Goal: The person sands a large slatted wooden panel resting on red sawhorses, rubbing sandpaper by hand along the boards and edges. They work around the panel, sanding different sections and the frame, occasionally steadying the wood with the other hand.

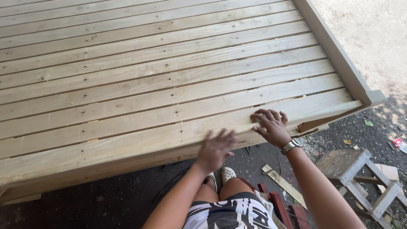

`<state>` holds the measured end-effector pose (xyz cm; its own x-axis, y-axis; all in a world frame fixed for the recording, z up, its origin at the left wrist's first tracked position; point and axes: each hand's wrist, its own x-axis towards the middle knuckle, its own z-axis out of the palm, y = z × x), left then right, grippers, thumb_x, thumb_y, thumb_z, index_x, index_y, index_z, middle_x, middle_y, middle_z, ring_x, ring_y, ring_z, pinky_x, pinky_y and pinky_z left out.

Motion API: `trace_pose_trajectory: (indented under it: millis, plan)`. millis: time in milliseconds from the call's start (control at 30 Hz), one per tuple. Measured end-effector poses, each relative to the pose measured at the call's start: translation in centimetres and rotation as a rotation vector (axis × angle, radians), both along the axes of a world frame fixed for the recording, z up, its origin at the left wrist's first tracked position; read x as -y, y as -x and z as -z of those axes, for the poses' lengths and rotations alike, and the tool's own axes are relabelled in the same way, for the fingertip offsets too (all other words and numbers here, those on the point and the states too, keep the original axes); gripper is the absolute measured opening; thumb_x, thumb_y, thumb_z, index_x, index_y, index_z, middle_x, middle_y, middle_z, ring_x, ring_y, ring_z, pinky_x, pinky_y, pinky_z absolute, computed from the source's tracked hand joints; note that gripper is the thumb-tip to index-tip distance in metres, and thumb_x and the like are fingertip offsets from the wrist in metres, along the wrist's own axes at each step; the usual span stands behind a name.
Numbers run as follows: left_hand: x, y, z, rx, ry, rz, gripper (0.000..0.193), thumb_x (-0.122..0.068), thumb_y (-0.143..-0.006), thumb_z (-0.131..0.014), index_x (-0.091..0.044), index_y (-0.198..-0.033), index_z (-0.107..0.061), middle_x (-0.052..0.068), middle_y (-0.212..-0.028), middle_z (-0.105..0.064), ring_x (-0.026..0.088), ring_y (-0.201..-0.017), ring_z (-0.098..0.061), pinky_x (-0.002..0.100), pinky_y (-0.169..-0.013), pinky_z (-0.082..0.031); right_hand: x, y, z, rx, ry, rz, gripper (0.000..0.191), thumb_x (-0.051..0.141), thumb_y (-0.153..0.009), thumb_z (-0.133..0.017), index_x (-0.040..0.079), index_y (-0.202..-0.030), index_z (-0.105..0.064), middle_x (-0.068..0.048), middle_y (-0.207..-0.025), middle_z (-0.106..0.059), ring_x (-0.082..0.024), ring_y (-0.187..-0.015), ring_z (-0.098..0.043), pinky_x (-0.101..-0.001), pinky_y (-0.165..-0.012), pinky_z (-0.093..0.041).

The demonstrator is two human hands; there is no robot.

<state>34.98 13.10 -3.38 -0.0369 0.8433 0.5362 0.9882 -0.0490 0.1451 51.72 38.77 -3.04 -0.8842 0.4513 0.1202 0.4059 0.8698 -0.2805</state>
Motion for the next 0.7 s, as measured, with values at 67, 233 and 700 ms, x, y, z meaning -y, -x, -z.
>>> trace_pose_trajectory:
  millis: [67, 233, 700]
  plan:
    - [-1.7, -3.3, -0.9, 0.231, -0.002, 0.175, 0.055, -0.033, -0.108, -0.054, -0.018, -0.157, -0.034, 0.003, -0.161, -0.043, 0.022, -0.152, -0.036, 0.048, -0.125, -0.031, 0.1, -0.2, -0.3, -0.021, 0.058, 0.020, 0.060, 0.068, -0.092, -0.051, 0.031, -0.138, -0.062, 0.004, -0.146, -0.053, -0.023, -0.144, -0.034, -0.0498, -0.119, -0.005]
    - [5.3, -2.7, -1.5, 0.478, -0.192, -0.145, 0.020, -0.028, -0.104, -0.057, -0.009, -0.105, -0.064, 0.011, -0.096, -0.072, 0.030, -0.089, -0.072, 0.044, -0.078, -0.057, 0.5, -0.3, -0.8, -0.063, 0.064, 0.030, 0.057, 0.067, -0.090, -0.054, 0.032, -0.134, -0.066, 0.008, -0.145, -0.055, -0.021, -0.142, -0.036, -0.0493, -0.119, -0.006]
    - [9.0, 5.2, 3.8, 0.743, -0.623, -1.160, 0.043, -0.034, -0.113, -0.041, 0.002, -0.100, -0.060, 0.015, -0.087, -0.067, 0.027, -0.075, -0.065, 0.038, -0.070, -0.050, 6.2, 3.2, -1.1, -0.012, -0.036, -0.012, 0.050, 0.060, -0.096, -0.049, 0.032, -0.134, -0.065, 0.001, -0.133, -0.059, -0.022, -0.126, -0.048, -0.0475, -0.107, -0.023]
